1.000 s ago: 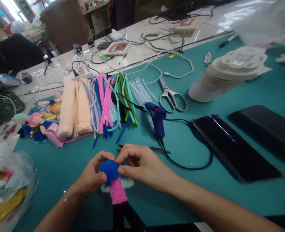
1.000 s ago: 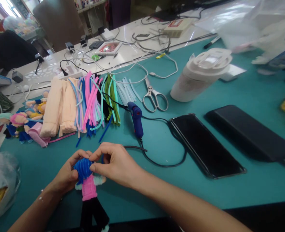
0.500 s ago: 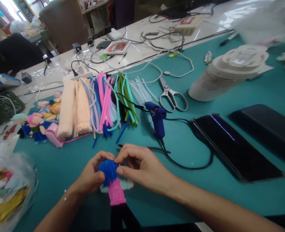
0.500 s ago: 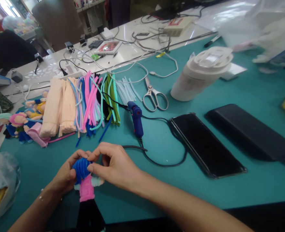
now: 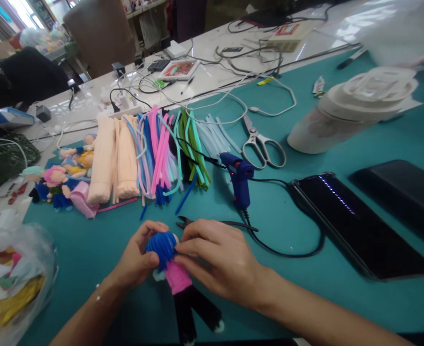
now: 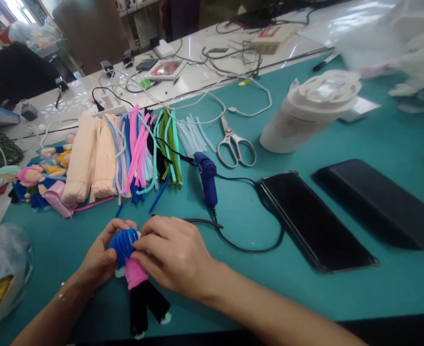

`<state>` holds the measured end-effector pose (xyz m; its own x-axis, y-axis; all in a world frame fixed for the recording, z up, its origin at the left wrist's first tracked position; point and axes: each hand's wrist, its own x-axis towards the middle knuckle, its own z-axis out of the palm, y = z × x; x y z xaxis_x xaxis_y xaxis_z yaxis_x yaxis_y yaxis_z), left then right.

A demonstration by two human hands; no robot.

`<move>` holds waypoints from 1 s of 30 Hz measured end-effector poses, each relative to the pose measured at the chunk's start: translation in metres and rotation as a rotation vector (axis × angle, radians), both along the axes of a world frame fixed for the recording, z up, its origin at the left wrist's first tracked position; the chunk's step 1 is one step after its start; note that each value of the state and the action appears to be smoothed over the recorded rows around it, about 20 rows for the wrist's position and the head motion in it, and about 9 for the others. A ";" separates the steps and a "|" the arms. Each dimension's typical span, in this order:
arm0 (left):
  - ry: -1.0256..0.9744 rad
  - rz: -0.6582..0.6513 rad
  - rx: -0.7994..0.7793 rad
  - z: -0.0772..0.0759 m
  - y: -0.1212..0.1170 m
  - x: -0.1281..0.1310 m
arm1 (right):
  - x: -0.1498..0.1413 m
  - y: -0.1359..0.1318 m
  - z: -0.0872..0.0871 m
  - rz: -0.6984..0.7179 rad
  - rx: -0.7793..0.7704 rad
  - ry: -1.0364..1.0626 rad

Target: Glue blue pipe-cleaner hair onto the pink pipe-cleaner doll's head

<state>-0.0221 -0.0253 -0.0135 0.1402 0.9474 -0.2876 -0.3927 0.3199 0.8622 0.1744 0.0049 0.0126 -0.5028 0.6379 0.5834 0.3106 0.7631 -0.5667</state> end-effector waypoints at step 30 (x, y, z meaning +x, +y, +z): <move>-0.024 -0.027 0.010 0.004 0.002 -0.001 | -0.003 0.000 -0.003 -0.020 0.134 -0.038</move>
<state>-0.0227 -0.0230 -0.0098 0.1719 0.9461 -0.2746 -0.4045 0.3219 0.8560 0.1716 0.0048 0.0096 -0.5137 0.5660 0.6448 0.3459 0.8243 -0.4481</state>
